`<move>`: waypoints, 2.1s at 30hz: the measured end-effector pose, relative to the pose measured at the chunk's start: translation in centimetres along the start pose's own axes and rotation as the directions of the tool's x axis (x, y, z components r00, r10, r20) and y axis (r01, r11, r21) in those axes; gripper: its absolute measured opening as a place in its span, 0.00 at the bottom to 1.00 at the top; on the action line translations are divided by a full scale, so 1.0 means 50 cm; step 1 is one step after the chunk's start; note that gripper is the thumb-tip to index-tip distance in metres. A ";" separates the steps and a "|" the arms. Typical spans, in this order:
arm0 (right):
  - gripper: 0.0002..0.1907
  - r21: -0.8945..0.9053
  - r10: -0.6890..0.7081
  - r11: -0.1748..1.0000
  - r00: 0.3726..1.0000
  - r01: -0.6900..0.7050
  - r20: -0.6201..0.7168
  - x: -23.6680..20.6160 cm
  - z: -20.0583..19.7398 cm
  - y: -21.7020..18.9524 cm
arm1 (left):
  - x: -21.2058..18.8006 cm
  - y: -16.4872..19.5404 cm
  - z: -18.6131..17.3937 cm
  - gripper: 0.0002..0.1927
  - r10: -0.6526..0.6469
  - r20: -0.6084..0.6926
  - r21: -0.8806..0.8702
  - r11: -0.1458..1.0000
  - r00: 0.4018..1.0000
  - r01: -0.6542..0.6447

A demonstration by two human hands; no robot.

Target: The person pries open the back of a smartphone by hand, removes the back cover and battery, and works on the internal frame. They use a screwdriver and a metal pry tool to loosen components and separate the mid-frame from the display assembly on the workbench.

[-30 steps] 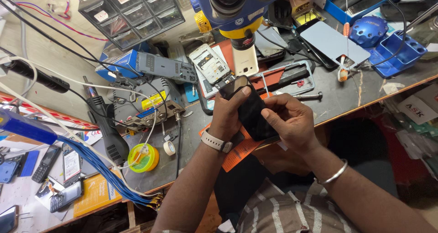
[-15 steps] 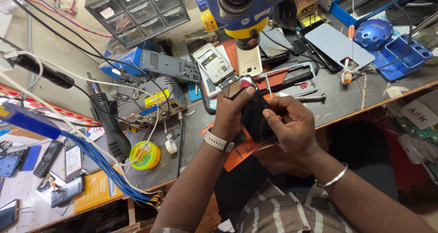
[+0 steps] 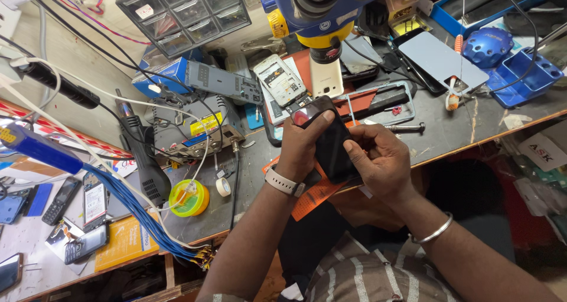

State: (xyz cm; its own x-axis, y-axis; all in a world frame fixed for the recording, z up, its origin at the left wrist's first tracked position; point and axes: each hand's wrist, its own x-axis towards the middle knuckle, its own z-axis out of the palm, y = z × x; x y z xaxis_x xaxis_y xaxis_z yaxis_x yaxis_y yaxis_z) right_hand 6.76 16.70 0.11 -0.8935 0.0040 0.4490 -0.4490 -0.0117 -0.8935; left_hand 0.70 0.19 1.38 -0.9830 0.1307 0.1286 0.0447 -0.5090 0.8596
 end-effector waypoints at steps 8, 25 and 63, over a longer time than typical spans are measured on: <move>0.09 -0.073 -0.001 0.997 1.000 0.000 -0.011 0.002 -0.004 0.010 | 0.002 -0.001 -0.008 0.15 -0.010 -0.026 0.045 0.999 1.000 0.011; 0.10 0.095 0.137 0.986 0.991 -0.137 0.004 -0.001 0.000 0.015 | 0.000 0.001 -0.006 0.13 -0.036 -0.014 0.022 0.999 0.999 0.036; 0.10 0.622 0.258 0.612 0.867 -0.488 0.427 0.028 -0.072 0.059 | 0.002 -0.005 -0.013 0.16 -0.117 0.190 -0.085 0.987 0.975 0.135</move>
State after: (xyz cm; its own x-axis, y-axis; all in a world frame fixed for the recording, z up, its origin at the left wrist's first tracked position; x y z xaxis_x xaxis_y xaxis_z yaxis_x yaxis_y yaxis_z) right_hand 4.18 20.25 -1.92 -0.8896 -0.4263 0.1642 0.1624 -0.6310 -0.7586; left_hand 0.47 -0.23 0.85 -0.9295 0.3490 0.1190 -0.1036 -0.5569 0.8241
